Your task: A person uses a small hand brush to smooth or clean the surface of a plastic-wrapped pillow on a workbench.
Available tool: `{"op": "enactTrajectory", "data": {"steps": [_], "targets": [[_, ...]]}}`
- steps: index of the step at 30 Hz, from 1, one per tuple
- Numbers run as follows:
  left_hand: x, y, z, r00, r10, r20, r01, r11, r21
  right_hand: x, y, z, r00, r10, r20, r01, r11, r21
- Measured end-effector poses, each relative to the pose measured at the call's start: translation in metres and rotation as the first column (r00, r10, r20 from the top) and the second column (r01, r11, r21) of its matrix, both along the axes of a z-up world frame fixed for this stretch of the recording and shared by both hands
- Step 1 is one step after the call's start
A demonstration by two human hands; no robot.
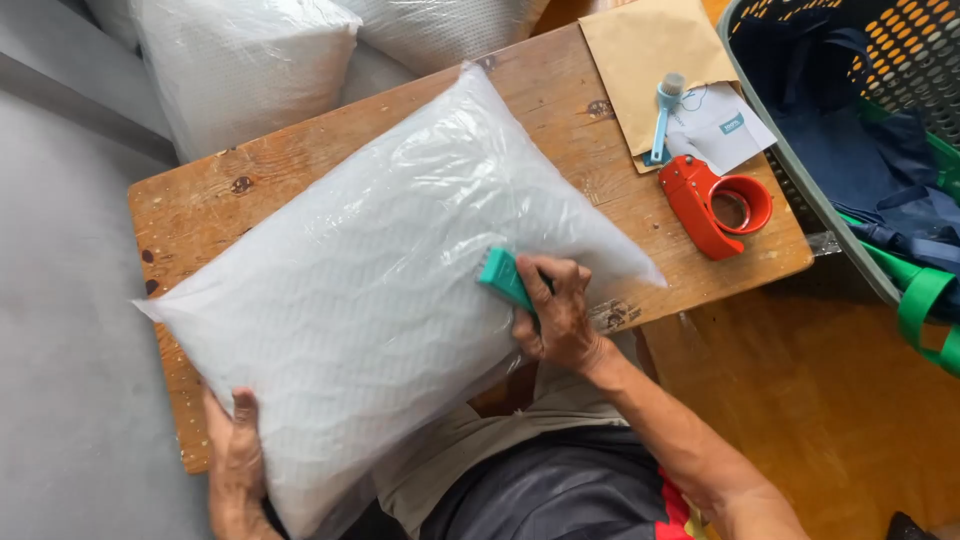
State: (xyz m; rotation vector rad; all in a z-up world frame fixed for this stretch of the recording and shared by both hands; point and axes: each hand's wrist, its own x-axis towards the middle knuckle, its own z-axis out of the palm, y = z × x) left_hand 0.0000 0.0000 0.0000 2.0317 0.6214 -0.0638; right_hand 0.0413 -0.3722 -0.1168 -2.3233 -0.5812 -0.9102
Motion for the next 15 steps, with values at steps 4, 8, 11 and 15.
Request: {"op": "enactTrajectory", "data": {"steps": [4, 8, 11, 15], "targets": [[-0.008, -0.039, -0.021, 0.976, 0.204, 0.079, -0.195, 0.975, -0.11, 0.07, -0.016, -0.006, 0.998, 0.056, -0.007, -0.056, 0.998, -0.012], [-0.001, -0.059, -0.037, 0.935, 0.288, 0.208, -0.242, 0.945, -0.22, 0.123, -0.036, 0.025, 0.994, 0.079, -0.072, -0.076, 0.997, 0.033], [-0.005, -0.055, -0.049, 0.931, 0.285, 0.229, -0.218, 0.935, -0.28, 0.146, -0.069, 0.025, 0.987, -0.008, -0.158, 0.041, 0.977, 0.209], [-0.012, -0.051, -0.049, 0.958, 0.198, 0.208, -0.124, 0.939, -0.32, 0.151, -0.077, 0.022, 0.941, -0.136, -0.309, 0.238, 0.917, 0.321]]}}
